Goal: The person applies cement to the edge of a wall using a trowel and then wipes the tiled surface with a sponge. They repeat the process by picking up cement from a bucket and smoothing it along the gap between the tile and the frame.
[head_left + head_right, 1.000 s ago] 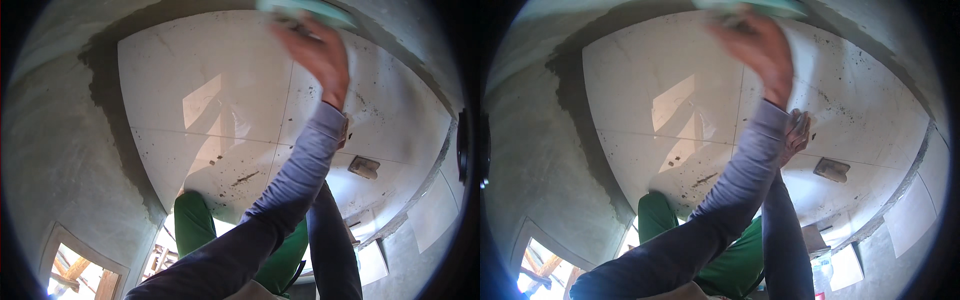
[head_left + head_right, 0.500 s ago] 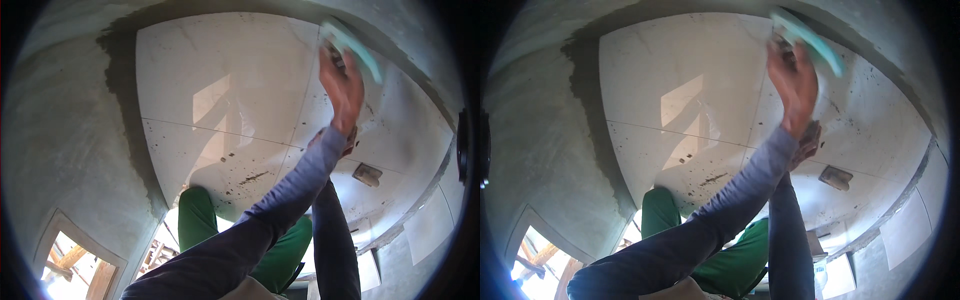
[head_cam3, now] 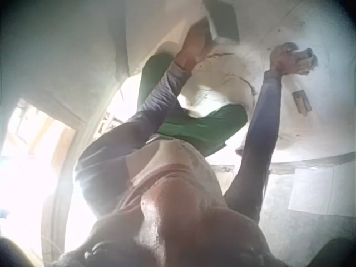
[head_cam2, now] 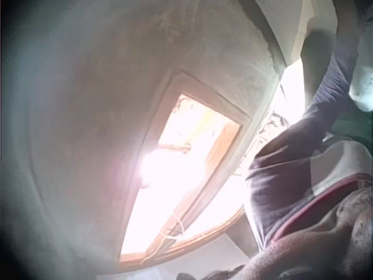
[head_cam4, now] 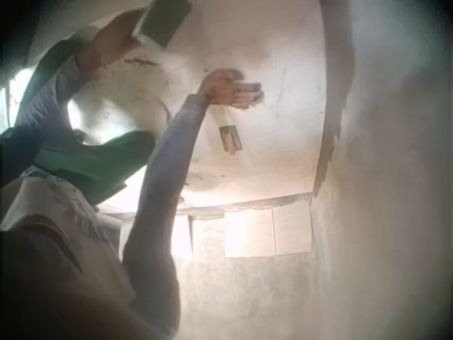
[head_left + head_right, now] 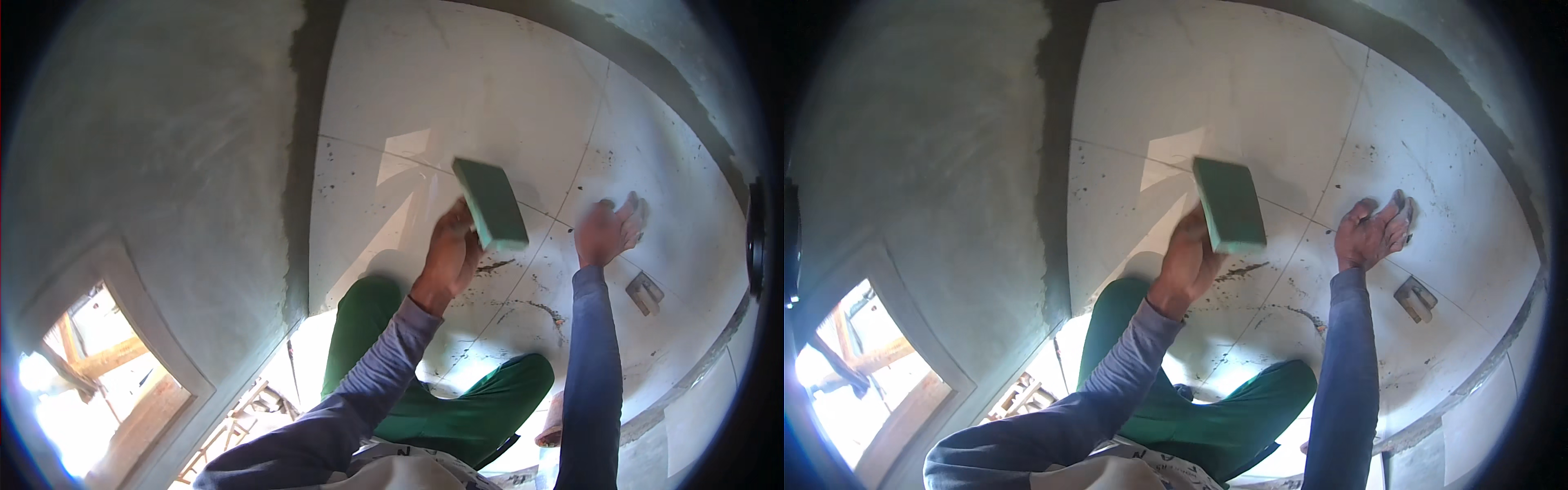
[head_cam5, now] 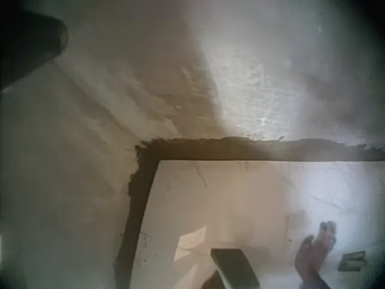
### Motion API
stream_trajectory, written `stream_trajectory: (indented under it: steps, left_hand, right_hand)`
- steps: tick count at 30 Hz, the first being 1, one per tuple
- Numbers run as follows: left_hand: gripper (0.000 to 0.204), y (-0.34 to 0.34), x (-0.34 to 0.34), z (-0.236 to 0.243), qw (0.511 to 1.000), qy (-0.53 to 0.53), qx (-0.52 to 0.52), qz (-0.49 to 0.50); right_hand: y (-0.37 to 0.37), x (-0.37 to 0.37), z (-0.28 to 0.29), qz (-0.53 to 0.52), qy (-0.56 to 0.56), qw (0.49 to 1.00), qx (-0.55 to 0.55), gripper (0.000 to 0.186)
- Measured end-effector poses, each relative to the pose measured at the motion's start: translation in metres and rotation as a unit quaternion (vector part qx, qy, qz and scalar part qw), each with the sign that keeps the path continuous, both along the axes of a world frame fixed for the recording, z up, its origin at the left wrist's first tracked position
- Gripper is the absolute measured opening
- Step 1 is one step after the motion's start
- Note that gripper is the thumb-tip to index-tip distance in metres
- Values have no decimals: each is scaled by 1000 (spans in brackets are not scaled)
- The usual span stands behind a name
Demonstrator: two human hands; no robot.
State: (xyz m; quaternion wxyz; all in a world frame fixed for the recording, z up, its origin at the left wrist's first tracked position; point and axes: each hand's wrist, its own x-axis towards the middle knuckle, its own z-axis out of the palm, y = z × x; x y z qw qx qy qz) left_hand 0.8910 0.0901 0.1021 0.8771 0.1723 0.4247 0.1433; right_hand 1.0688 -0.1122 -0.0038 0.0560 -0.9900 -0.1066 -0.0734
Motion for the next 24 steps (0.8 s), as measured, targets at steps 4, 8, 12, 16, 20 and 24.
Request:
stream_trajectory:
  steps: [4,8,12,16,20,24]
  left_hand:
    - [38,-29,-81,29,992,14,-61,-110]
    - [42,-57,-155,63,984,24,-28,-172]
    - [46,-73,-216,92,979,-8,-13,-204]
    - [43,-81,-266,111,976,-48,27,-213]
    - [33,-92,-312,125,979,-98,16,-176]
    - [28,-114,-354,130,978,-66,-7,-198]
  right_hand:
    - [-6,-7,-2,4,-31,999,-9,62]
    - [-35,-31,17,27,138,989,-41,64]
    - [-97,-118,61,-10,308,951,-1,66]
    - [-174,-264,126,-40,344,930,-121,65]
    - [-217,-365,171,-14,261,964,-48,58]
    - [-213,-435,206,54,117,991,38,41]
